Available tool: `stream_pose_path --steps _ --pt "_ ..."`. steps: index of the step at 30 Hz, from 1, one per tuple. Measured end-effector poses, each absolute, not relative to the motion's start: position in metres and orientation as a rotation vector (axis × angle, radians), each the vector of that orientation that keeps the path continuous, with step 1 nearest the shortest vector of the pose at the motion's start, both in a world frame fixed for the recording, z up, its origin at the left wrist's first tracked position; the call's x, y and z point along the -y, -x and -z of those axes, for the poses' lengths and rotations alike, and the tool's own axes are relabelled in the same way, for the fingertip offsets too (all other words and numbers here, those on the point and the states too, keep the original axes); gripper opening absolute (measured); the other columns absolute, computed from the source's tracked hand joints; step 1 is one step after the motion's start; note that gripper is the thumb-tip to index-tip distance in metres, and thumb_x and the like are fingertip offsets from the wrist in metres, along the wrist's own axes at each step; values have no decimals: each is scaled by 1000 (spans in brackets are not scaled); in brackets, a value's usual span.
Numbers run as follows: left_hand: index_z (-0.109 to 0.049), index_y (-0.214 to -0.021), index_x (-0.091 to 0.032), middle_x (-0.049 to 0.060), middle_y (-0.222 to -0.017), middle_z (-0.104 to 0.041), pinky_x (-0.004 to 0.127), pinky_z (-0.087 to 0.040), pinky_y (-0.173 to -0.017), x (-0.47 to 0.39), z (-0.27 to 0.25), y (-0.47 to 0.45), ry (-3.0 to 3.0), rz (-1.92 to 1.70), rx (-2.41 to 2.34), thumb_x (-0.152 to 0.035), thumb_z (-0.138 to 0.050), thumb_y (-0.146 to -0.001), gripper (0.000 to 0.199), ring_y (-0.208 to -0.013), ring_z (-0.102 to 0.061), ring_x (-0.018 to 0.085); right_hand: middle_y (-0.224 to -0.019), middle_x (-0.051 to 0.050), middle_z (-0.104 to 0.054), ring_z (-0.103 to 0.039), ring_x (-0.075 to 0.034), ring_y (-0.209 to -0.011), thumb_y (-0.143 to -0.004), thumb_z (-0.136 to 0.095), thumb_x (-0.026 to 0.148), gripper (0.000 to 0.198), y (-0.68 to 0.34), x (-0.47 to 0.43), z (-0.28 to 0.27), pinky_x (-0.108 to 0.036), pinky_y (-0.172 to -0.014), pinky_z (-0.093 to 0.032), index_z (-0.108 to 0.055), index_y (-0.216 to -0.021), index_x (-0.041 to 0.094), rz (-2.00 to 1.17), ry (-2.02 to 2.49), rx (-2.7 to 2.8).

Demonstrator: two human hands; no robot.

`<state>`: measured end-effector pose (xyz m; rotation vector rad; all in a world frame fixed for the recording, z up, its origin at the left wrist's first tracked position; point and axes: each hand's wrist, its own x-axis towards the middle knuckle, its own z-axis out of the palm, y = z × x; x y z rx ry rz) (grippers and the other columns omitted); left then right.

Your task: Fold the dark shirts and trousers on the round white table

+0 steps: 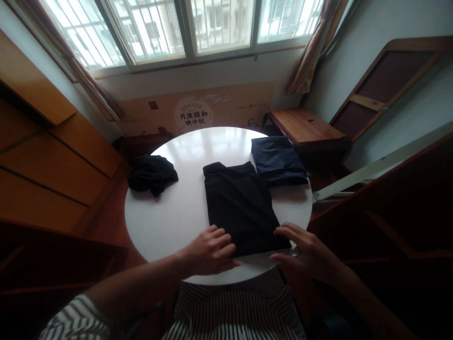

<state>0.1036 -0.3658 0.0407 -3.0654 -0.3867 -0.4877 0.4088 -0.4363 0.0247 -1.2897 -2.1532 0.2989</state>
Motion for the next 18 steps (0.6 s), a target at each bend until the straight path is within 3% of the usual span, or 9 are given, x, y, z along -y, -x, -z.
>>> stream_pose_path --steps 3,5,8,12,18 --pt "-59 -115 -11 9 -91 -63 34 -46 -68 389 -26 -92 3010 447 474 -34 -51 -98 29 -80 -57 20 -97 -10 -67 -64 -23 -87 -88 -68 34 33 -399 443 -20 -36 -77 -56 -63 -119 21 -49 1215 2197" --pt "-56 -120 -9 11 -93 -63 34 -47 -68 390 -19 -91 2967 396 494 -19 -49 -97 26 -81 -57 21 -97 -11 -67 -62 -24 -88 -90 -65 31 31 -388 445 -16 -40 -79 -56 -64 -120 20 64 1214 2239" --pt "-57 -112 -10 10 -89 -62 34 -48 -67 387 -17 -94 2960 378 486 -10 -46 -95 20 -79 -57 21 -97 -12 -66 -59 -24 -89 -92 -61 29 29 -368 445 -12 -42 -81 -53 -65 -118 17 180 1207 2325" --pt "-56 -101 -14 7 -88 -62 31 -47 -70 385 -20 -96 2981 670 606 -12 -43 -98 14 -76 -56 18 -93 -12 -64 -55 -25 -87 -92 -56 15 23 -350 438 -7 -43 -81 -47 -66 -112 12 315 1223 2347" --pt "-53 -96 -16 3 -80 -61 30 -44 -68 383 -14 -94 2923 847 634 -14 -46 -99 8 -70 -54 16 -90 -11 -61 -51 -25 -85 -87 -51 8 33 -356 432 -11 -42 -80 -45 -65 -116 13 389 1364 2270"
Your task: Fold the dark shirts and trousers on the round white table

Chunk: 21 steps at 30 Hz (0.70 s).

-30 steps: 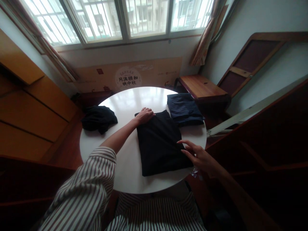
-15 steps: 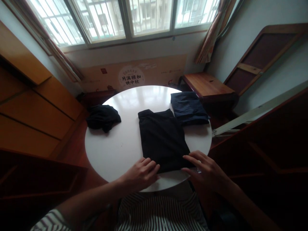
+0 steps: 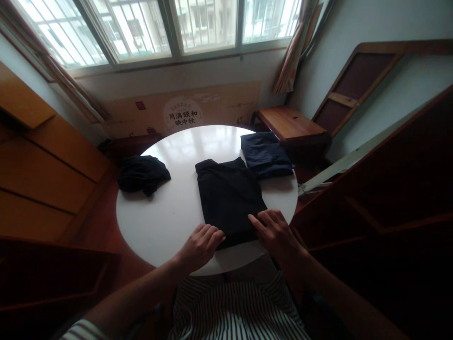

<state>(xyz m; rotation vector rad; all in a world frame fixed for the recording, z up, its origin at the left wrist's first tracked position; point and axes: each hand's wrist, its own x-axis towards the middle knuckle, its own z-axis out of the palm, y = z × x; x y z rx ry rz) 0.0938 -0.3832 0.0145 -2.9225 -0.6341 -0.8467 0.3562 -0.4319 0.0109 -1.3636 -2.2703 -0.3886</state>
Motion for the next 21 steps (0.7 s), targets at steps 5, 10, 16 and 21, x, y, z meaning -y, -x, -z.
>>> stream_pose_path --steps 5,10,16,21 --pt "-56 -102 -16 5 -82 -61 34 -45 -69 388 -7 -95 2897 655 646 -25 -50 -98 12 -75 -56 19 -97 -13 -60 -52 -26 -88 -82 -51 4 41 -371 433 -11 -40 -78 -49 -66 -119 14 332 1408 2258" --pt "-48 -131 -6 8 -85 -61 34 -47 -66 388 -3 -88 2894 485 462 -9 -45 -95 36 -77 -57 21 -112 -15 -65 -57 -27 -101 -86 -50 2 47 -393 437 -17 -44 -89 -49 -61 -130 13 373 1194 2458" --pt "-51 -128 -3 7 -81 -59 34 -45 -61 385 -8 -78 2878 407 234 -6 -44 -95 34 -71 -56 18 -126 -13 -67 -59 -25 -116 -92 -50 10 39 -405 438 -22 -54 -104 -42 -62 -129 16 188 1107 2557" --pt "-57 -123 -9 6 -81 -61 31 -44 -60 390 -13 -81 2954 396 209 -12 -49 -97 28 -71 -58 17 -107 -12 -73 -65 -24 -101 -97 -53 26 22 -402 428 -30 -43 -90 -52 -70 -108 16 -60 1137 2431"
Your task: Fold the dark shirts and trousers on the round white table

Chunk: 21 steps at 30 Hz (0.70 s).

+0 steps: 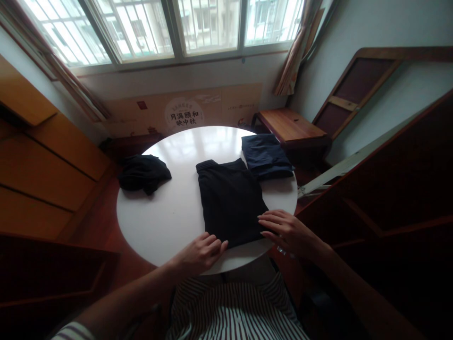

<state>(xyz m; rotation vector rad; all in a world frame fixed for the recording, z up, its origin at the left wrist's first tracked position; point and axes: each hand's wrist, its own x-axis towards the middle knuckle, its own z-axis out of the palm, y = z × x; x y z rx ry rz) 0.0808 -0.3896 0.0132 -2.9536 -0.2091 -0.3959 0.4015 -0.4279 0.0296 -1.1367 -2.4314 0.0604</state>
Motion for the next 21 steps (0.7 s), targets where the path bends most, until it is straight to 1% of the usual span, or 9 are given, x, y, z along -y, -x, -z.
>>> stream_pose_path --steps 3,6,9,11,13,15,16,19,21 --pt "-66 -105 -15 4 -75 -62 29 -46 -63 378 -20 -83 3185 547 372 -24 -50 -99 20 -69 -58 15 -90 -9 -72 -65 -20 -85 -99 -50 25 24 -401 401 -38 -36 -80 -53 -71 -93 17 -129 1230 2316" --pt "-69 -92 -17 6 -80 -65 27 -49 -69 335 -27 -85 3272 944 944 -29 -46 -100 27 -73 -61 14 -91 -10 -70 -65 -22 -88 -97 -53 27 21 -404 355 -52 -36 -82 -52 -72 -91 18 -143 1286 2205" --pt "-68 -105 -15 12 -105 -68 28 -53 -75 266 -30 -89 2926 1357 1853 -37 -59 -93 26 -91 -66 19 -95 -10 -70 -66 -22 -88 -91 -59 26 16 -409 298 -66 -35 -82 -53 -72 -93 17 -205 1262 2182" --pt "-61 -120 -12 17 -115 -65 29 -53 -76 221 -31 -96 2654 1471 2434 -40 -71 -84 47 -96 -66 23 -98 -11 -70 -66 -23 -89 -87 -65 26 17 -410 261 -74 -34 -83 -53 -73 -97 15 -257 1308 2228" --pt "-50 -132 -7 20 -113 -66 30 -55 -74 187 -31 -106 2504 1558 2796 -40 -80 -76 71 -92 -68 23 -104 -12 -70 -66 -24 -95 -82 -70 26 26 -408 227 -78 -34 -87 -53 -72 -104 14 -322 1403 2305" --pt "-50 -130 -4 17 -100 -69 30 -55 -70 165 -31 -116 2497 1623 2907 -35 -88 -64 82 -83 -69 23 -114 -12 -69 -65 -26 -104 -77 -75 28 41 -403 201 -79 -35 -93 -51 -69 -115 14 -413 1512 2362" --pt "-56 -123 -3 15 -93 -71 30 -55 -68 158 -30 -120 2549 1644 2893 -31 -91 -57 79 -79 -69 22 -120 -13 -67 -64 -26 -108 -75 -78 30 49 -400 190 -78 -35 -95 -51 -66 -121 15 -470 1562 2380" --pt "-70 -88 -7 8 -75 -71 31 -55 -67 146 -27 -127 2771 1713 2785 -22 -93 -42 54 -73 -68 23 -137 -14 -58 -59 -29 -119 -68 -84 37 77 -391 169 -76 -35 -99 -50 -56 -136 18 -623 1703 2402" --pt "-72 -76 -9 7 -73 -72 33 -56 -70 143 -26 -124 2880 1755 2725 -23 -92 -39 45 -74 -69 24 -142 -15 -53 -58 -30 -121 -64 -86 42 92 -386 160 -74 -35 -98 -50 -47 -144 19 -706 1798 2401"
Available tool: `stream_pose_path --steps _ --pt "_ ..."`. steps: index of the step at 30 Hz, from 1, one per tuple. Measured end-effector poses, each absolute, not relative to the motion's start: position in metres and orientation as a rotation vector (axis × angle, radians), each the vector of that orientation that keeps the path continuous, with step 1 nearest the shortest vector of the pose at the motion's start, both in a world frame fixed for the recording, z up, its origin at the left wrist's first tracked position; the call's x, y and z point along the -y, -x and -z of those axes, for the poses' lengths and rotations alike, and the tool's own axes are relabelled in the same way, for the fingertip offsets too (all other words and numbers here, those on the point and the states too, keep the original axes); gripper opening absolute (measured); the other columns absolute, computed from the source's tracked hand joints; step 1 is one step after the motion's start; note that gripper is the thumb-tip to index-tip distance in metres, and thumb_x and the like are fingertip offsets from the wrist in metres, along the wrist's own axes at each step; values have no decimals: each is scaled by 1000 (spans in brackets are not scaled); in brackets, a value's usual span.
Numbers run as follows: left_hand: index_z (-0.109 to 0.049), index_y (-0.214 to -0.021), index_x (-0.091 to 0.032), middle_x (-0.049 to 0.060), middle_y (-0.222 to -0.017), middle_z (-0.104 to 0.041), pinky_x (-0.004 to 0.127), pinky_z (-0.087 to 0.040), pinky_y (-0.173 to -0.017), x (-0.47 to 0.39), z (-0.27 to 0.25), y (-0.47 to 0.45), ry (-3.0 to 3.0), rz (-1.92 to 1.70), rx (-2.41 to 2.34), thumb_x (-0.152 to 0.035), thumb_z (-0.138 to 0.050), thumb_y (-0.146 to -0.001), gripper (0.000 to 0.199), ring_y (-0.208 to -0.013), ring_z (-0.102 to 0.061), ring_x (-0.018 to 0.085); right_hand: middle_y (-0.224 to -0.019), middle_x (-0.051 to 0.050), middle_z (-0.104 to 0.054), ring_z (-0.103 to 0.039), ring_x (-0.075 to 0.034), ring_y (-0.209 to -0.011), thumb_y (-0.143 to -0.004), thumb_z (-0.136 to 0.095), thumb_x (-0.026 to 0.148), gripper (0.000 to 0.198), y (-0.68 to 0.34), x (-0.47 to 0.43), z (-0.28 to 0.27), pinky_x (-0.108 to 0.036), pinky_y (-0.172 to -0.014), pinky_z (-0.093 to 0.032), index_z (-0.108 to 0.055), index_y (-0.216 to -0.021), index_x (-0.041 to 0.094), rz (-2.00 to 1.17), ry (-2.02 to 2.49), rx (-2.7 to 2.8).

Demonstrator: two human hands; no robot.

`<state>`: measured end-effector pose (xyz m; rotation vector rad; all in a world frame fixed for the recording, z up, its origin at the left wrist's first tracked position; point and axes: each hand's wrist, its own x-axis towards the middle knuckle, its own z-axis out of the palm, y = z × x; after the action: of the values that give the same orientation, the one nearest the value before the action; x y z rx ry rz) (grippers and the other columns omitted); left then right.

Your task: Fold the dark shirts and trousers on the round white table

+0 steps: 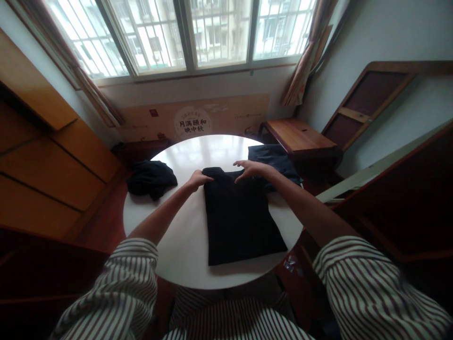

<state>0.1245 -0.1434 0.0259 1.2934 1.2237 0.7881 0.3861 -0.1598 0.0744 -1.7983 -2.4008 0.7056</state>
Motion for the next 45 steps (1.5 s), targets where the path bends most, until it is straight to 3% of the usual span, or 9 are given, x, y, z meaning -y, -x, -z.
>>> stream_pose_path --steps 5,10,14,18,24,29,33,38,45 --pt "-76 -79 -10 8 -79 -75 41 -54 -85 137 -25 -92 -1291 -889 -1106 -29 -93 -37 49 -85 -70 28 -138 -18 -54 -57 -33 -120 -60 -87 50 104 -370 139 -69 -38 -97 -51 -43 -147 15 -725 1919 2461" --pt "-75 -94 -11 9 -89 -75 42 -54 -90 131 -19 -61 -1208 -1040 -982 -27 -92 -45 55 -92 -69 28 -131 -16 -57 -57 -33 -117 -60 -87 47 72 -350 120 -60 -36 -91 -52 -65 -122 17 -593 1900 2452" --pt "-71 -98 -11 9 -89 -74 40 -54 -91 132 -11 -63 -1127 -1050 -920 -23 -88 -53 50 -88 -69 24 -95 -6 -67 -64 -21 -87 -63 -84 28 41 -339 115 -60 -26 -72 -51 -68 -99 15 -772 1731 2345" --pt "-68 -108 -15 6 -98 -73 38 -53 -95 138 -16 -71 -1178 -1190 -807 -28 -86 -61 53 -96 -68 23 -73 1 -61 -57 -15 -68 -63 -76 14 26 -341 128 -70 -24 -60 -43 -65 -85 13 -705 1558 2229" --pt "-65 -122 -19 8 -116 -71 38 -50 -102 207 -44 -43 -1810 -1322 -701 -33 -76 -80 45 -111 -66 24 -88 -3 -61 -57 -15 -75 -77 -63 13 32 -370 224 -93 -27 -69 -46 -63 -110 17 -260 911 2253" --pt "-60 -132 -21 10 -125 -68 40 -47 -109 300 -43 -17 -2691 -786 -261 -11 -48 -97 38 -124 -60 20 -87 -7 -61 -56 -18 -80 -90 -46 4 30 -392 328 -61 -33 -73 -49 -64 -110 16 149 661 2598" --pt "-54 -135 -17 10 -128 -67 40 -49 -108 332 -22 -12 -2901 -652 -171 -4 -40 -97 43 -130 -55 20 -78 -7 -61 -55 -18 -71 -93 -43 7 29 -396 367 -28 -33 -65 -48 -64 -112 13 224 651 2677" --pt "-54 -135 -20 10 -129 -66 43 -50 -107 331 -21 -13 -2814 -617 -269 1 -37 -90 52 -129 -55 20 -89 -10 -66 -61 -23 -83 -91 -60 32 28 -394 371 -38 -41 -76 -53 -67 -116 20 -30 798 2559" --pt "-58 -130 -17 14 -133 -61 50 -47 -107 345 -50 -26 -2687 -437 -434 -11 -53 -81 50 -126 -54 27 -136 -16 -60 -55 -30 -125 -93 -58 26 39 -376 343 -39 -53 -102 -49 -61 -132 19 20 1000 2496"
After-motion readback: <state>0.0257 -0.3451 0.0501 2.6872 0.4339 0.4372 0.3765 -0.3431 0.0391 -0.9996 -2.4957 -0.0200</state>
